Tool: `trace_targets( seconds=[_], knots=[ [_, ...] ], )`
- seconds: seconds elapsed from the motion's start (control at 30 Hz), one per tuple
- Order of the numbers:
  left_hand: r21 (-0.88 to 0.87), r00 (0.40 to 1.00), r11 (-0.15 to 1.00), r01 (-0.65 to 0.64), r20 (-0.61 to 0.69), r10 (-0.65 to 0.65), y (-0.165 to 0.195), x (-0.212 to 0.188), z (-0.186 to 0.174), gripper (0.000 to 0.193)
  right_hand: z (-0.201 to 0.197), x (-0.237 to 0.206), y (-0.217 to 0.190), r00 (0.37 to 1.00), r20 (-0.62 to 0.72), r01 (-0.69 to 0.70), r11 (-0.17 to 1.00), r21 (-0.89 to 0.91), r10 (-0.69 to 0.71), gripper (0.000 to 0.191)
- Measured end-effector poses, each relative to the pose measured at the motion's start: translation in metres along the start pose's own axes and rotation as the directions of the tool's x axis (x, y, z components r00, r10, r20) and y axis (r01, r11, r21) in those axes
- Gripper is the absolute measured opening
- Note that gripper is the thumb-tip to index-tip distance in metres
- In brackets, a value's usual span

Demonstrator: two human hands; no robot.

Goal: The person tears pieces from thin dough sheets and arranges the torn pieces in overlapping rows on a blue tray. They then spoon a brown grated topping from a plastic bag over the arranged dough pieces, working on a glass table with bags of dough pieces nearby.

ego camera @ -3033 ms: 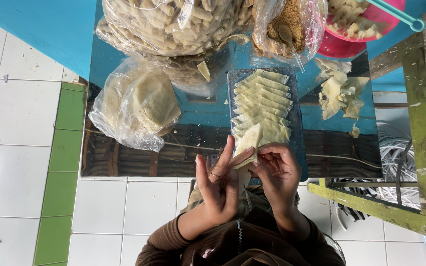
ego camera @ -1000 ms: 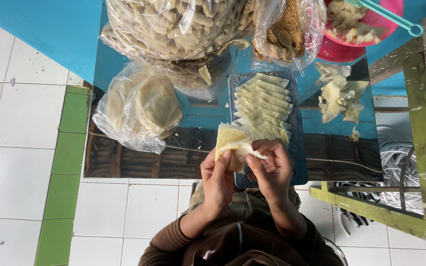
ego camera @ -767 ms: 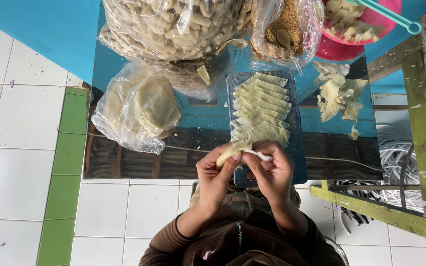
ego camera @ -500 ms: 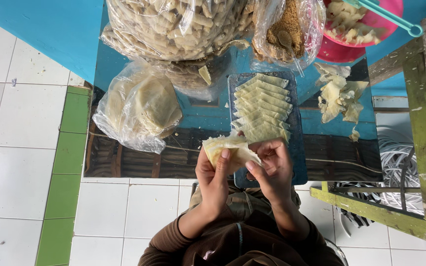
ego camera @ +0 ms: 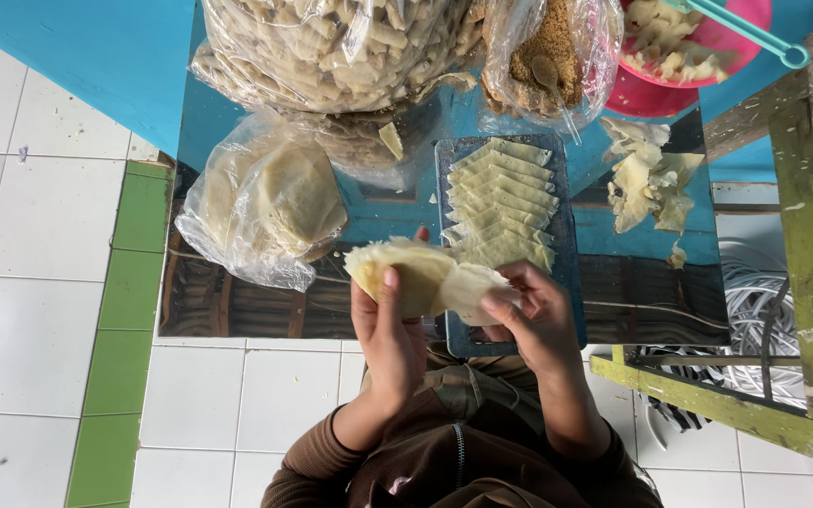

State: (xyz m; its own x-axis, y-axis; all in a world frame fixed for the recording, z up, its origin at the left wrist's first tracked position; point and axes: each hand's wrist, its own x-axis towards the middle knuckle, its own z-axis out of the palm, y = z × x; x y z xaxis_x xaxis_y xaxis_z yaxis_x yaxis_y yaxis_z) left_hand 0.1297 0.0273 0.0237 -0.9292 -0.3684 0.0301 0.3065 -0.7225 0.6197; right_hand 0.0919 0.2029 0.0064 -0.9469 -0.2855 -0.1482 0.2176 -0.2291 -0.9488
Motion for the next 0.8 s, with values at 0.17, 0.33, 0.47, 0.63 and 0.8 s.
trace_targets(
  seconds=[0.17,0.33,0.47,0.63,0.8],
  knots=[
    [0.224,0.993,0.974,-0.019,0.118,-0.008,-0.004,-0.008,0.000,0.033,0.005,0.005,-0.008,0.989,0.091,0.126,0.981,-0.147,-0.113,0.025],
    [0.066,0.997,0.996,0.062,0.037,-0.064,0.009,0.006,-0.002,0.033,-0.016,0.006,-0.008,0.997,0.075,0.051,0.976,-0.213,-0.036,0.014],
    [0.014,0.999,0.999,0.038,-0.004,-0.037,0.020,0.013,-0.004,0.030,-0.037,0.001,0.002,0.997,0.040,0.068,0.975,-0.211,-0.061,0.018],
    [-0.015,0.999,1.000,0.017,-0.048,-0.018,0.034,0.022,-0.016,0.033,-0.061,-0.001,-0.012,0.983,0.146,0.143,0.961,-0.235,-0.110,0.022],
    [-0.031,0.995,0.999,-0.023,-0.098,0.020,0.044,0.024,-0.029,0.035,-0.061,-0.001,-0.068,0.966,0.105,0.257,0.848,-0.465,-0.235,0.015]
  ],
)
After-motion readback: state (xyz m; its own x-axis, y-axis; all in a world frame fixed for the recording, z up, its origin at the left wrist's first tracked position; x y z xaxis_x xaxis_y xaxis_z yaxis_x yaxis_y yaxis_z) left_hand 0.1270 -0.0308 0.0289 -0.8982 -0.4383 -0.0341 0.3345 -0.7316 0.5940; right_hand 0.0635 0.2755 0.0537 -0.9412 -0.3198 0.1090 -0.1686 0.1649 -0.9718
